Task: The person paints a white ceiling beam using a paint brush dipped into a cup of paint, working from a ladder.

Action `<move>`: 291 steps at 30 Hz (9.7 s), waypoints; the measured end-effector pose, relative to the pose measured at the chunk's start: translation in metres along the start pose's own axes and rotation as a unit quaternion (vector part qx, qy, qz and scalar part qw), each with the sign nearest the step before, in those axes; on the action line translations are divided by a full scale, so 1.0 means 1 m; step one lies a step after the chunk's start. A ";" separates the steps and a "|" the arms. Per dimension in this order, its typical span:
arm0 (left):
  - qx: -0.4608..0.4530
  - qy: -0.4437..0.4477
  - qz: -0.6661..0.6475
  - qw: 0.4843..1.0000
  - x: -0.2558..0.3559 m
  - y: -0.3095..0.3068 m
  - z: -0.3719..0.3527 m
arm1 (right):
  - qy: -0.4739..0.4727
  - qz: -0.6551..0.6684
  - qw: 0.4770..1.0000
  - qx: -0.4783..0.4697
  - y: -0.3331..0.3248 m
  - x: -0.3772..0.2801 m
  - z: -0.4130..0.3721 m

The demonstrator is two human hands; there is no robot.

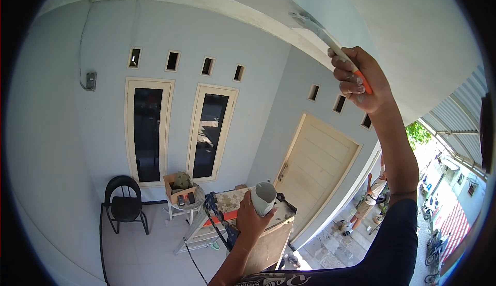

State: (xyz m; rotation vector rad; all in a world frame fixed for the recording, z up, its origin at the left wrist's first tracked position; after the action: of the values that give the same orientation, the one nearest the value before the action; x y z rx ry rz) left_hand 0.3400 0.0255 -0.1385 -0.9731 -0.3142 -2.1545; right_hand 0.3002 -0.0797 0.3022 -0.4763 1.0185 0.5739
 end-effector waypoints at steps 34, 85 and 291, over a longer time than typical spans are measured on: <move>-0.011 -0.031 -0.027 0.999 -0.001 0.001 0.001 | 0.010 0.077 0.996 -0.032 -0.008 -0.016 -0.019; -0.008 -0.028 -0.006 1.000 -0.005 -0.002 -0.003 | -0.101 0.142 0.985 -0.005 -0.018 0.079 0.042; -0.067 -0.030 -0.007 0.997 0.001 -0.004 0.003 | -0.111 0.043 0.992 0.051 -0.038 0.087 0.076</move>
State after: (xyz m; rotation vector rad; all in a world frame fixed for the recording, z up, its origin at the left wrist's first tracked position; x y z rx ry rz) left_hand 0.3384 0.0291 -0.1360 -1.1142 -0.2085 -2.1849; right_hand 0.4087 -0.0421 0.2627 -0.2714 0.8543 0.6342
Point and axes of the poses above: each hand's wrist, its own z-axis towards the middle knuckle, its own y-axis out of the palm, x = y × z, the point moved 2 cm from there along z, towards the middle knuckle, and after that the axes turned 4 degrees about -z, right-handed, at the moved point
